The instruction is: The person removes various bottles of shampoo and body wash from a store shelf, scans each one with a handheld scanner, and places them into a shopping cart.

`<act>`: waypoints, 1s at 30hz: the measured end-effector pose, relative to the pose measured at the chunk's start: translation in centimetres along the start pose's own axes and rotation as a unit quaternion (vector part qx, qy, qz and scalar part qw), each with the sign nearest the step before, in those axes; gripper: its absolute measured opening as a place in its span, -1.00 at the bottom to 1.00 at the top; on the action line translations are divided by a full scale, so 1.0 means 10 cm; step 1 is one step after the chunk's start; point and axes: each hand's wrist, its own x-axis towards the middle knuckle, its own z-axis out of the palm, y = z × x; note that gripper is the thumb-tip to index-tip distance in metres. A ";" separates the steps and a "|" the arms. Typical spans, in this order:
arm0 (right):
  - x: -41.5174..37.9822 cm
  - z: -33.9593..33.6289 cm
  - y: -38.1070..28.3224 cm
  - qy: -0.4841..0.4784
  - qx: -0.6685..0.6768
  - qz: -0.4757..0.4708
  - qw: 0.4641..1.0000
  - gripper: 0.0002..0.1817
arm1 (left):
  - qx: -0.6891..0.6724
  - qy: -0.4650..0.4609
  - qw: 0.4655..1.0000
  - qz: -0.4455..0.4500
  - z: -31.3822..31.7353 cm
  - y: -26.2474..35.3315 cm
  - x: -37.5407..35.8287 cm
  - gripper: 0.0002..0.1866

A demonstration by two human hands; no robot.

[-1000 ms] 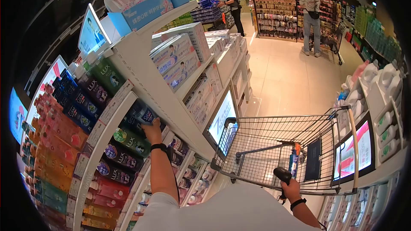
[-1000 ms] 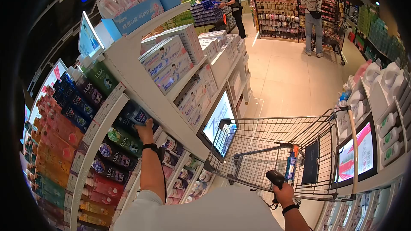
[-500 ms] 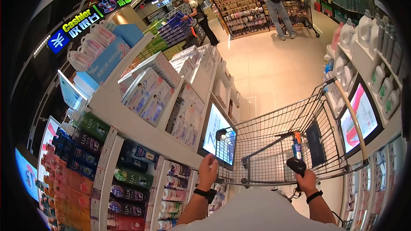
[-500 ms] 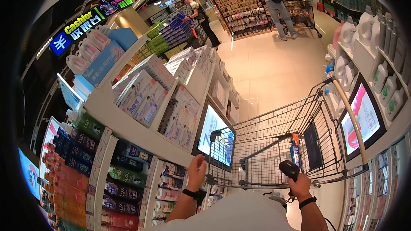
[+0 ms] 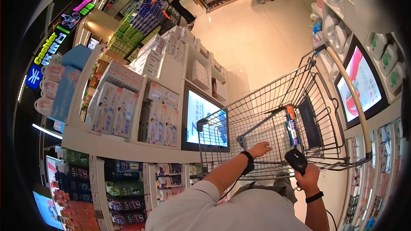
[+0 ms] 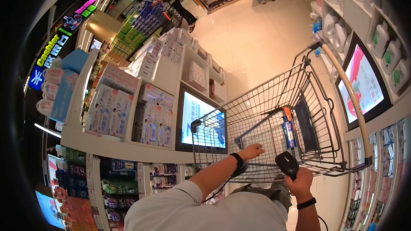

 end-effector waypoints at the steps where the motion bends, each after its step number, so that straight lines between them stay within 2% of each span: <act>1: 0.01 0.03 0.03 0.012 -0.007 -0.018 1.000 -0.83 | -0.057 -0.020 0.996 -0.067 0.02 0.16 0.10 -0.22; 2: 0.02 0.05 0.05 0.029 -0.047 -0.057 0.997 -0.74 | -0.079 0.011 0.995 -0.058 0.13 0.05 0.38 -0.18; 3: 0.03 0.08 0.11 0.045 -0.028 -0.094 0.994 -0.72 | -0.055 0.053 0.997 -0.006 0.28 -0.17 0.71 -0.12; 4: 0.02 0.06 0.11 0.039 0.003 -0.066 0.997 -0.69 | -0.009 0.079 0.997 0.007 0.35 -0.14 0.87 -0.09; 6: 0.01 0.02 0.11 0.055 -0.042 -0.105 0.992 -0.63 | -0.049 0.042 0.998 -0.022 0.47 -0.06 1.12 -0.02; 7: 0.04 -0.01 0.07 0.055 -0.038 -0.099 0.993 -0.63 | -0.100 0.054 0.992 -0.045 0.58 0.04 1.15 0.05; 9: 0.07 -0.08 0.06 -0.005 0.000 -0.067 0.998 -0.64 | -0.155 0.015 0.986 -0.053 0.70 0.23 1.22 0.12; 13: 0.14 -0.05 0.05 0.016 0.021 -0.072 0.997 -0.66 | -0.171 -0.016 0.983 -0.070 0.90 0.37 1.50 0.16; 15: 0.13 -0.03 0.07 0.025 0.019 -0.073 0.997 -0.66 | -0.154 0.043 0.983 -0.086 1.03 0.37 1.70 0.17; 16: 0.15 -0.06 0.06 0.004 0.020 -0.070 0.997 -0.66 | -0.188 0.034 0.978 -0.087 0.99 0.48 1.70 0.17; 19: 0.21 -0.07 0.06 0.001 0.025 -0.077 0.997 -0.64 | -0.161 0.089 0.979 -0.088 1.15 0.18 2.35 0.09; 21: 0.22 -0.07 0.08 -0.016 0.009 -0.075 0.997 -0.61 | -0.192 0.058 0.971 -0.129 1.09 0.31 2.44 -0.01; 22: 0.21 -0.05 0.09 -0.003 -0.004 -0.082 0.997 -0.59 | -0.262 0.097 0.954 -0.113 1.19 0.19 2.57 -0.08; 25: 0.18 -0.01 0.13 0.002 -0.020 -0.090 0.996 -0.55 | -0.284 0.178 0.937 -0.099 1.32 0.17 2.72 -0.04; 29: 0.26 -0.02 0.11 -0.001 -0.007 -0.111 0.994 -0.56 | -0.278 0.190 0.936 -0.102 1.28 0.15 2.66 -0.03; 30: 0.26 -0.02 0.11 -0.006 -0.012 -0.103 0.995 -0.58 | -0.312 0.174 0.931 -0.081 1.28 0.08 2.62 -0.12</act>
